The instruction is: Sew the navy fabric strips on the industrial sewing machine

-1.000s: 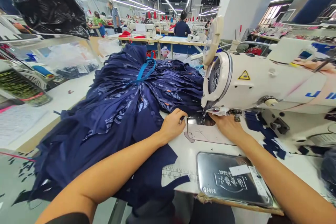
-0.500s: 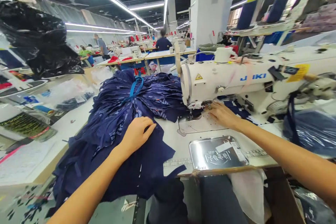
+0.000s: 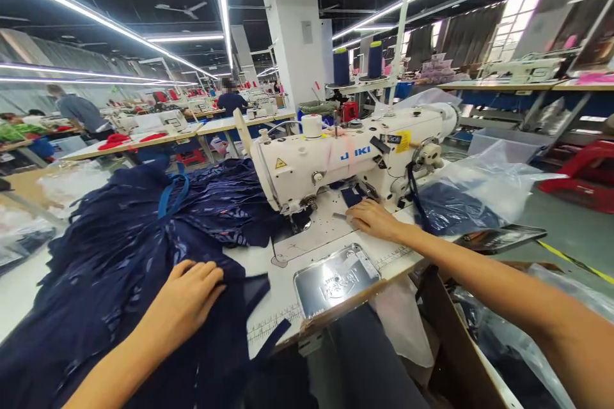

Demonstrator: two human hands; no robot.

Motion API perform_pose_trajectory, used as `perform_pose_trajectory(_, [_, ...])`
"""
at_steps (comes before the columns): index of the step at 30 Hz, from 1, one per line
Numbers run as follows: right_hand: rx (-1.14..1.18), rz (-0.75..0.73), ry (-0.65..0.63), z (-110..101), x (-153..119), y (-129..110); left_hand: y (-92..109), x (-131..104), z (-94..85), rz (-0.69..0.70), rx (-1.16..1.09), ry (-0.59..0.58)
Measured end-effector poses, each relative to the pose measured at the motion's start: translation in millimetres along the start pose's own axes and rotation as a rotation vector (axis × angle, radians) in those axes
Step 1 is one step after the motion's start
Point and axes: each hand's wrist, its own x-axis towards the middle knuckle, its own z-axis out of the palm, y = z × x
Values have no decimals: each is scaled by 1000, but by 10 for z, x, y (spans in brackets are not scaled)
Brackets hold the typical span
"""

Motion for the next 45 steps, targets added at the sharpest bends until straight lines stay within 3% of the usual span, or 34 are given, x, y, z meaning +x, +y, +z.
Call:
perform_pose_trajectory(2, [-36,-78,-18,89,56,-63,-25,67,-241,-134,-117,55])
perform_pose_trajectory(4, [-108,-83,-24,172,127,-119,-5,175,-428,-352,-205,157])
perform_pose_trajectory(6, [-173,-80,-6,231,196,-177,58,316,-471,-559,-332,237])
perform_pose_trajectory(7, [-187,-99,12,249,222,-214,103,392,-431,-580,-406,285])
perform_pose_trajectory(11, [-140,-267,73,256,257,-433,288,638,-70,-388,-666,335])
perform_pose_trajectory(14, [-63,-353,72,253,255,-596,290,645,44,-375,-876,357])
perform_pose_trajectory(17, [19,-400,54,264,268,-691,95,373,-92,-431,-1085,332])
perform_pose_trajectory(21, [139,-459,66,253,357,-834,-276,-299,-306,-463,-1326,332])
perform_pose_trajectory(25, [245,-596,89,197,623,-1252,-456,-763,-338,-497,-1383,434])
perform_pose_trajectory(27, [264,-700,118,175,841,-1578,-446,-804,-333,-523,-1423,499])
perform_pose_trajectory(30, [206,-840,156,181,1214,-2095,-388,-718,-348,-533,-1466,502])
perform_pose_trajectory(34, [24,-826,81,256,1535,-2533,-411,-600,-360,-390,-1519,405])
perform_pose_trajectory(39, [-2,-869,-70,319,1380,-2464,-477,-612,-335,-365,-1577,359])
perform_pose_trajectory(45, [95,-962,-180,245,1068,-2161,-286,-429,-340,-382,-1668,425])
